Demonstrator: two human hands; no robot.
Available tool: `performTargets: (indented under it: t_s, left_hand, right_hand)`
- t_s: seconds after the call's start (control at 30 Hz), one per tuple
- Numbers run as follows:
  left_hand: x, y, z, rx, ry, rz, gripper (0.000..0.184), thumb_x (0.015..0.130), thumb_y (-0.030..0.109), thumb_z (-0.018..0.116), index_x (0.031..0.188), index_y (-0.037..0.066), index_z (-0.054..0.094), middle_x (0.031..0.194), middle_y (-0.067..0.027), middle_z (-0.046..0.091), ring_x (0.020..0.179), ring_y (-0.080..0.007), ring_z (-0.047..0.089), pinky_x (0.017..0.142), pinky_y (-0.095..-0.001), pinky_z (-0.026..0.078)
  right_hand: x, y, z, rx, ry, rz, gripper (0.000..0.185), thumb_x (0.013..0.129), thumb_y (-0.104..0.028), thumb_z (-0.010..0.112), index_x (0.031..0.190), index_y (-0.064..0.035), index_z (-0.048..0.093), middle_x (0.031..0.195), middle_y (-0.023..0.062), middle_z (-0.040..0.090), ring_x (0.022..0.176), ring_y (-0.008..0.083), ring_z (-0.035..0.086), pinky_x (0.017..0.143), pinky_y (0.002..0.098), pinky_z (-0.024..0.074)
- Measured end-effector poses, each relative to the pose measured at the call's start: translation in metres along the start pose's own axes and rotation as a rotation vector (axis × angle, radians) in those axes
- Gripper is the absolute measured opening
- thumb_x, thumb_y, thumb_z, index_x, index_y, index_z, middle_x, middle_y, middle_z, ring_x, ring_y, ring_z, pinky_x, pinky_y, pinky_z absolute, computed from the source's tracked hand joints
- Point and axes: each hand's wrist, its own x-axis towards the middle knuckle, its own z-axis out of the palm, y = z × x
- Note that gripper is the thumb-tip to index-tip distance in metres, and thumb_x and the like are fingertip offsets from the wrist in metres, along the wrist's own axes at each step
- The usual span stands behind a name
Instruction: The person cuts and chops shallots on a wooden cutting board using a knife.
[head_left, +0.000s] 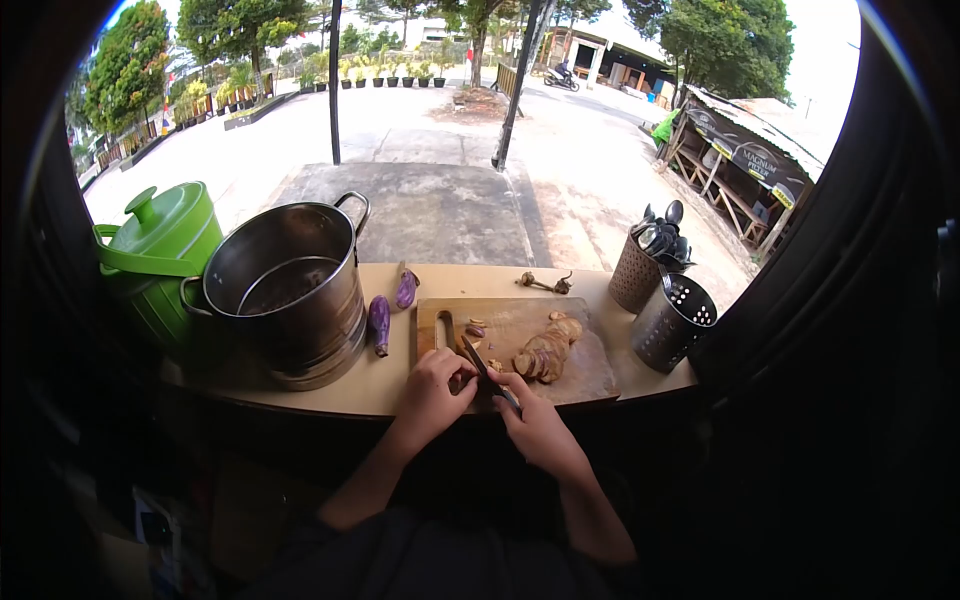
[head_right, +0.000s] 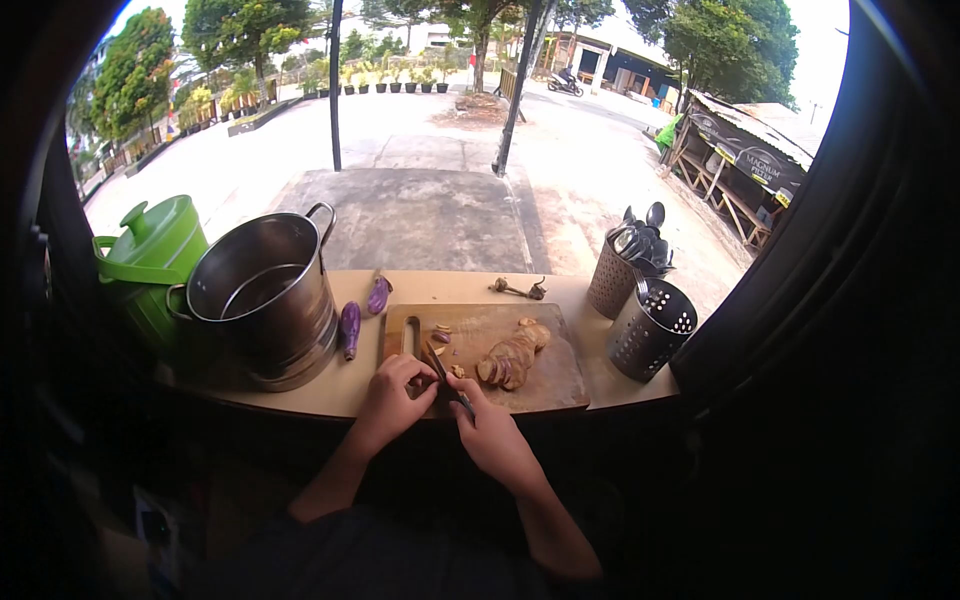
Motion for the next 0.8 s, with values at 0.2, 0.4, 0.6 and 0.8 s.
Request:
performTargets:
  t_s: [0.2, 0.4, 0.6, 0.8]
  left_hand:
    - [-0.001, -0.003, 0.001, 0.008, -0.008, -0.008, 0.009, 0.081, 0.009, 0.076, 0.086, 0.005, 0.069, 0.082, -0.0079, 0.061, 0.080, -0.0252, 0.061, 0.072, -0.0377, 0.051]
    - [-0.002, -0.005, 0.003, -0.010, 0.017, -0.020, 0.010, 0.081, 0.009, 0.076, 0.086, 0.004, 0.068, 0.082, -0.0084, 0.061, 0.082, -0.0261, 0.062, 0.072, -0.0381, 0.051]
    - [-0.001, -0.006, 0.002, 0.003, -0.004, -0.004, 0.011, 0.080, 0.009, 0.076, 0.087, 0.004, 0.069, 0.084, -0.0092, 0.063, 0.083, -0.0275, 0.062, 0.075, -0.0393, 0.052]
    - [-0.001, -0.004, 0.001, 0.044, 0.014, 0.065, 0.011, 0.082, 0.009, 0.075, 0.092, 0.005, 0.072, 0.087, -0.0105, 0.064, 0.087, -0.0300, 0.063, 0.079, -0.0410, 0.052]
  right_hand:
    - [-0.017, -0.003, -0.014, -0.037, -0.027, 0.029, 0.037, 0.105, -0.019, 0.056, 0.142, -0.0177, 0.055, 0.073, 0.0136, 0.057, 0.064, 0.0178, 0.056, 0.065, 0.0334, 0.0472]
    - [-0.017, -0.003, 0.001, -0.310, 0.033, -0.059, 0.038, 0.104, -0.022, 0.058, 0.142, -0.0191, 0.055, 0.093, 0.0230, 0.068, 0.077, 0.0345, 0.065, 0.079, 0.0396, 0.0518]
    - [-0.006, 0.019, 0.004, -0.067, 0.077, -0.170, 0.040, 0.105, -0.019, 0.058, 0.145, -0.0183, 0.053, 0.072, 0.0092, 0.060, 0.060, 0.0170, 0.057, 0.060, 0.0335, 0.0493]
    - [-0.020, 0.010, -0.009, 0.412, -0.039, 0.135, 0.046, 0.105, -0.021, 0.058, 0.150, -0.0275, 0.050, 0.064, -0.0035, 0.048, 0.055, 0.0034, 0.046, 0.049, 0.0225, 0.0402]
